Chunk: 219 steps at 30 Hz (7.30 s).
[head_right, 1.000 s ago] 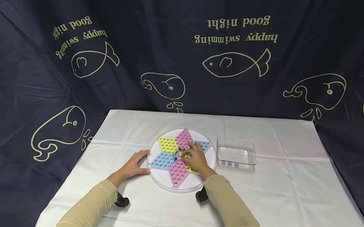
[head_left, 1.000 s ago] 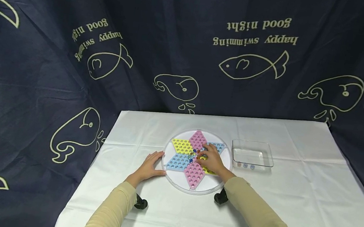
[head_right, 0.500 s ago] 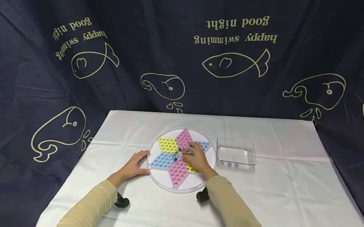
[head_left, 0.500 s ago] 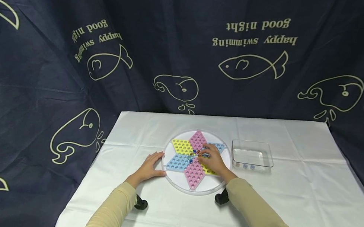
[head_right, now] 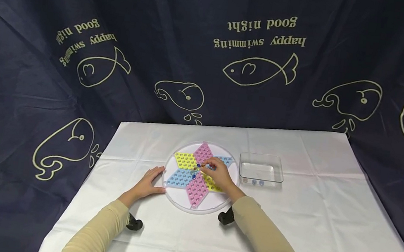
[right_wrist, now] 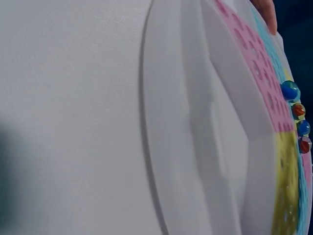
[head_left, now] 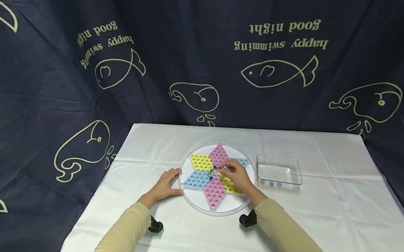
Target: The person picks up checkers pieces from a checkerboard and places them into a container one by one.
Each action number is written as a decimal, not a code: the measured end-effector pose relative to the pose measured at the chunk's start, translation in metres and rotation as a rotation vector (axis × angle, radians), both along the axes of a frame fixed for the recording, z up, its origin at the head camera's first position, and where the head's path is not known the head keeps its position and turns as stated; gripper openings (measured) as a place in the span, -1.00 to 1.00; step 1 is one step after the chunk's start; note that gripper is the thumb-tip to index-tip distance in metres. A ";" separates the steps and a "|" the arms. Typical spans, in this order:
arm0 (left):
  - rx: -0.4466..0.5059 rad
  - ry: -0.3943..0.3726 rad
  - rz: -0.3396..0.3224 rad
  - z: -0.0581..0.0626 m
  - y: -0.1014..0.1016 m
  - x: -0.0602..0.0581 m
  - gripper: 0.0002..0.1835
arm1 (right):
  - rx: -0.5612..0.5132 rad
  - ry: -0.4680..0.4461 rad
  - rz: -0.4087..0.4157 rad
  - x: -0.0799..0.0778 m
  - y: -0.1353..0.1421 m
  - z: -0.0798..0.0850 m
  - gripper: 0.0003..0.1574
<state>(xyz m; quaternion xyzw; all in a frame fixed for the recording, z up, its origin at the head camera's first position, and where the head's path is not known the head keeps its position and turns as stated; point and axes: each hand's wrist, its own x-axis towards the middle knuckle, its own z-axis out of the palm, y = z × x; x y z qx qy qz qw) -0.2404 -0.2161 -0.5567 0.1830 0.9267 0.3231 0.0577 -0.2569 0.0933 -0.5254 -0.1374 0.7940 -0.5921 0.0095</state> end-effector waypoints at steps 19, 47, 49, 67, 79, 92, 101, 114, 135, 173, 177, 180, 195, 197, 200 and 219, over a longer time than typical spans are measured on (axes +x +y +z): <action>0.004 0.023 -0.005 0.000 0.001 0.001 -0.04 | 0.013 -0.093 0.092 -0.010 0.046 0.035 -0.63; -0.016 -0.013 0.015 0.001 0.002 0.001 -0.04 | 0.292 -0.041 0.018 -0.022 0.139 0.050 -0.65; -0.015 -0.011 0.016 0.001 0.002 0.001 -0.05 | 0.312 -0.037 0.020 -0.021 0.143 0.050 -0.67; -0.013 -0.001 0.023 -0.002 0.001 0.001 -0.06 | 0.458 -0.008 0.057 -0.019 0.165 0.048 -0.73; -0.008 0.002 0.012 -0.003 0.000 0.000 -0.06 | 0.429 0.011 0.040 -0.017 0.169 0.043 -0.58; -0.018 -0.003 0.023 -0.004 0.001 0.000 -0.06 | 0.390 0.084 0.046 -0.012 0.141 0.051 -0.56; -0.019 -0.002 0.013 0.000 0.001 0.000 -0.03 | 0.347 0.123 0.085 -0.018 0.110 0.044 -0.49; -0.020 -0.016 0.015 0.000 0.001 0.000 -0.04 | 0.370 0.082 0.138 -0.017 0.068 0.045 -0.36; -0.016 -0.002 0.004 0.002 0.001 0.001 -0.03 | 0.463 0.171 0.136 -0.006 0.005 0.010 -0.60; 0.006 -0.003 0.013 0.003 0.002 0.002 -0.05 | 0.573 0.233 -0.033 0.004 -0.031 -0.016 -0.74; 0.008 0.003 0.007 0.002 0.001 0.001 -0.04 | 0.568 0.248 -0.041 0.003 -0.032 -0.018 -0.74; 0.011 0.007 0.004 0.002 0.001 0.001 -0.04 | 0.564 0.252 -0.046 0.003 -0.033 -0.019 -0.75; 0.016 0.008 0.003 0.003 0.002 0.002 -0.07 | 0.523 0.246 -0.055 0.004 -0.033 -0.017 -0.79; 0.015 0.005 0.002 0.004 0.003 0.002 -0.07 | 0.517 0.241 -0.055 0.004 -0.033 -0.017 -0.80; 0.019 0.002 -0.001 0.004 0.003 0.003 -0.07 | 0.514 0.237 -0.055 0.004 -0.032 -0.018 -0.81; 0.007 0.009 0.004 0.003 0.002 0.003 -0.07 | 0.529 0.179 -0.043 -0.001 -0.013 -0.003 -0.82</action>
